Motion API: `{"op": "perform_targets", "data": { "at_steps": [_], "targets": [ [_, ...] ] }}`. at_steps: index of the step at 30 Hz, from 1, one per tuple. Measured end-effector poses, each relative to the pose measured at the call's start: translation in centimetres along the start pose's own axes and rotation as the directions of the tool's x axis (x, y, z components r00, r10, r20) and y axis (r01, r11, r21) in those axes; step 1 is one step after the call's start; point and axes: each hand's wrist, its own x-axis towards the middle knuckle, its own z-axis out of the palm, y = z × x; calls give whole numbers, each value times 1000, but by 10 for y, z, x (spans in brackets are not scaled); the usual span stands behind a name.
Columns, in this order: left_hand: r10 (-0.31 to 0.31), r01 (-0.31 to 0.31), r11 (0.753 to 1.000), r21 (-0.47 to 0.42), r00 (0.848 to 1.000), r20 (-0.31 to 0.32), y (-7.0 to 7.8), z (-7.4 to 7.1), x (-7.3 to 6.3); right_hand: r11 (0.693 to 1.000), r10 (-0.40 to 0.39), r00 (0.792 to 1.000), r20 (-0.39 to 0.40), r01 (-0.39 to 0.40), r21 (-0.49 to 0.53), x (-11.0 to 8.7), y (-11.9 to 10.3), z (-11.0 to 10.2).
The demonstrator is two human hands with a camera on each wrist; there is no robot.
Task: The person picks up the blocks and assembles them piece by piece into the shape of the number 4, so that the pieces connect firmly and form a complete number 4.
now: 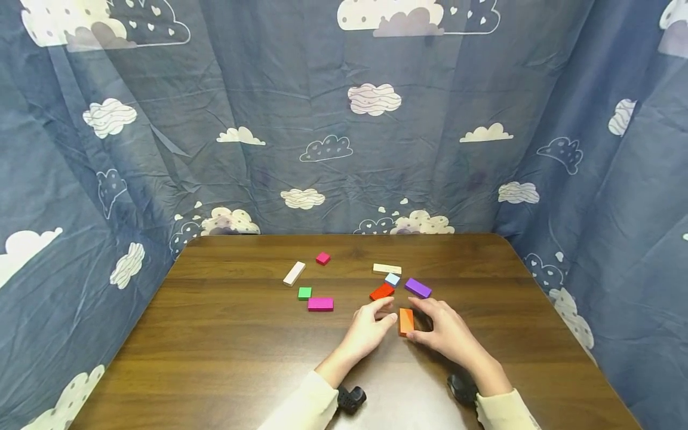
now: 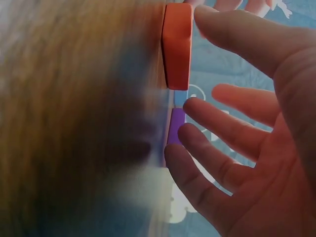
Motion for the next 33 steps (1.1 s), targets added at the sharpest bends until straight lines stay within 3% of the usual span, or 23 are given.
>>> {"op": "perform_targets", "data": {
  "at_steps": [11,16,23,33],
  "targets": [
    [-89,89,996,13,994,-59,0,12,7,998,-49,998,-40,47,-33,0,2,6],
    [-90,92,996,14,992,-89,0,19,9,999,-35,999,-11,35,-28,1,4,10],
    [-88,101,992,82,985,-152,2,28,11,1000,-14,1000,-14,14,-5,1,5,10],
    [-119,122,992,14,981,-156,0,28,11,999,-32,998,-46,31,-14,3,4,7]
  ]
}}
